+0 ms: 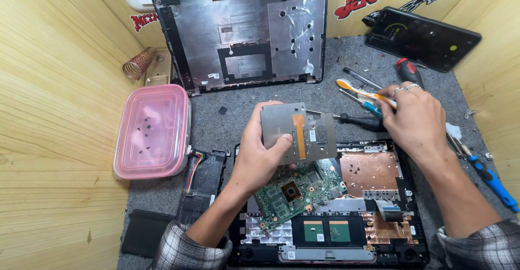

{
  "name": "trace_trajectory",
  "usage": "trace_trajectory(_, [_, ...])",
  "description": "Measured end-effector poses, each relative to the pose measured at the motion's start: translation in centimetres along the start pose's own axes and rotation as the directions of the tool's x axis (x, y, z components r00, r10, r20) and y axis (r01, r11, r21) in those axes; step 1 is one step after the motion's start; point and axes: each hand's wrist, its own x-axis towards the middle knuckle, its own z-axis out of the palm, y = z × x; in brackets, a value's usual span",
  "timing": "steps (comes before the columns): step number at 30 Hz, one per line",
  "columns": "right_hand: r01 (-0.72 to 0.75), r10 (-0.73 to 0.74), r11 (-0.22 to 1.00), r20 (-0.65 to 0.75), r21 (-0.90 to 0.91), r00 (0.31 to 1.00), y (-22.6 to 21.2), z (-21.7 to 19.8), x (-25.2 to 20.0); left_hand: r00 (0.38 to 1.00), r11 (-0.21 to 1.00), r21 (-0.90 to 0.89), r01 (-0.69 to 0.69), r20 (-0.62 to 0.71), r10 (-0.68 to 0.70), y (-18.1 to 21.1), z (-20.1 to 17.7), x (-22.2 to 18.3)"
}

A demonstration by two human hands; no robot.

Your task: Cleaning a laptop component with a toothbrush and then installing it into the laptop using a screwdriver.

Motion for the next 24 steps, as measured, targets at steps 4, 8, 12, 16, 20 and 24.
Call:
trace_trajectory(4, [0.020,-0.020,1.000,-0.026,-0.012,0.999,0.3,0.1,0.0,0.998,0.987,-0.156,-0.049,0.021,0.053,-1.3,-0.4,0.7])
trace_trajectory(8, [0.266,-0.221,0.944,-0.224,0.197,0.949,-2.2,-2.6,-1.1,0.997,0.974,-0.225,0.043,0.070,-0.028,-1.3,-0.6,0.6])
trace_trajectory(12, [0.602,-0.493,0.615,-0.347,0.510,0.798,-6.2,-6.9,-1.9,0.999,0.997,0.081,-0.004,0.041,0.001,-1.0,-1.3,0.9])
trace_trajectory(16, [0.650,-0.673,0.474,-0.231,0.594,0.702,-7.7,-6.6,-3.1,0.999,0.996,0.093,-0.001,0.042,-0.003,-1.5,-1.1,0.7])
trace_trajectory(20, [0.614,-0.654,0.480,-0.211,0.626,0.727,-7.9,-5.7,-3.5,0.988,0.997,0.081,0.008,0.150,-0.020,-1.3,-0.9,0.3])
trace_trajectory(24, [0.517,-0.642,0.455,-0.135,0.725,0.755,-7.8,-6.4,-3.5,0.990,0.883,0.470,0.000,0.126,-0.067,0.6,-1.7,0.2])
